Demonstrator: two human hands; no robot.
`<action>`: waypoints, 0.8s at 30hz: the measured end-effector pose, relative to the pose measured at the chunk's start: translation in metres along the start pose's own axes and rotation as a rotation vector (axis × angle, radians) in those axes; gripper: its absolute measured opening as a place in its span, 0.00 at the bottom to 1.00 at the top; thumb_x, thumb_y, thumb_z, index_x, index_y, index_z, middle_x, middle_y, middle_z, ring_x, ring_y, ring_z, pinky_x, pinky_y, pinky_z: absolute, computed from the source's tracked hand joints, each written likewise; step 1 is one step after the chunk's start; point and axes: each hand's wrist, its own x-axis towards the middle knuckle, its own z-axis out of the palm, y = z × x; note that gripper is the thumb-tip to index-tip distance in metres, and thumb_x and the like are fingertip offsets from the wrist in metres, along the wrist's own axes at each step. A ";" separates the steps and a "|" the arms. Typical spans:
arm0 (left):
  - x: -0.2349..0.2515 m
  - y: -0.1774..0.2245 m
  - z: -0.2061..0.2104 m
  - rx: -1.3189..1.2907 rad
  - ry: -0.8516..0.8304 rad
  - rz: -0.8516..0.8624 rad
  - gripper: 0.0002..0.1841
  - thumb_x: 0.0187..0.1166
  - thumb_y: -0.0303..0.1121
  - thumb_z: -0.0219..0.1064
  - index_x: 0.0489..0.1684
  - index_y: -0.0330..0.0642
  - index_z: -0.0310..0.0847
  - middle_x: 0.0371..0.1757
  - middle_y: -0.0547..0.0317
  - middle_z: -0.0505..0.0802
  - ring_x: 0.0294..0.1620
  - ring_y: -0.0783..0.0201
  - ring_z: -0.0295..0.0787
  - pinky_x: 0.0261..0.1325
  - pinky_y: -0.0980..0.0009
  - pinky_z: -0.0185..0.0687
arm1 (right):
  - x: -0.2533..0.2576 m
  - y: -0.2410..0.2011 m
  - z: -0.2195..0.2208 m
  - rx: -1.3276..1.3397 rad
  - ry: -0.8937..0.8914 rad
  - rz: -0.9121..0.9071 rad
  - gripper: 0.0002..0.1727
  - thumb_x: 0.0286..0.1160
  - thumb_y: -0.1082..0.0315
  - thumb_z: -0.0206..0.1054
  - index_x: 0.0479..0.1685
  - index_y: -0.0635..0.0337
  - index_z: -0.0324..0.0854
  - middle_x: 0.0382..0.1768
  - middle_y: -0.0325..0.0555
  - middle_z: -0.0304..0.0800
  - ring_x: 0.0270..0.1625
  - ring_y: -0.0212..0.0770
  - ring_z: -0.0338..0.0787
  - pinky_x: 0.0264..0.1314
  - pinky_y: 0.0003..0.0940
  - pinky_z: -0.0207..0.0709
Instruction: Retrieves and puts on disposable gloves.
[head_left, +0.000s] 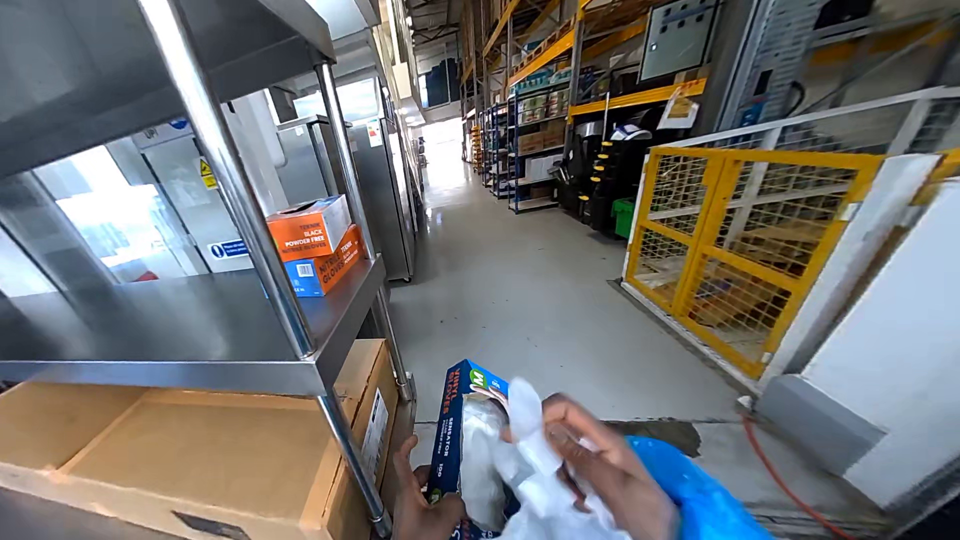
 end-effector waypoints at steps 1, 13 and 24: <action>0.000 -0.001 -0.001 -0.025 0.000 -0.010 0.51 0.56 0.19 0.69 0.88 0.33 0.41 0.49 0.42 0.91 0.38 0.60 0.93 0.38 0.63 0.90 | 0.002 -0.003 -0.009 -0.064 0.098 0.023 0.09 0.89 0.60 0.53 0.48 0.49 0.78 0.36 0.28 0.89 0.26 0.21 0.84 0.25 0.20 0.80; 0.001 0.038 -0.028 -0.268 -0.159 0.174 0.41 0.61 0.21 0.60 0.83 0.30 0.50 0.53 0.53 0.92 0.48 0.66 0.93 0.52 0.65 0.89 | -0.027 0.034 -0.014 0.103 -0.155 0.391 0.16 0.86 0.54 0.58 0.55 0.55 0.83 0.48 0.19 0.91 0.53 0.12 0.85 0.63 0.18 0.78; -0.033 0.075 -0.078 -0.075 -0.152 0.462 0.38 0.90 0.58 0.49 0.78 0.26 0.57 0.59 0.50 0.93 0.57 0.57 0.94 0.62 0.58 0.90 | 0.135 -0.023 0.003 0.375 -0.018 0.315 0.22 0.89 0.58 0.37 0.40 0.39 0.81 0.31 0.22 0.93 0.34 0.15 0.90 0.36 0.14 0.85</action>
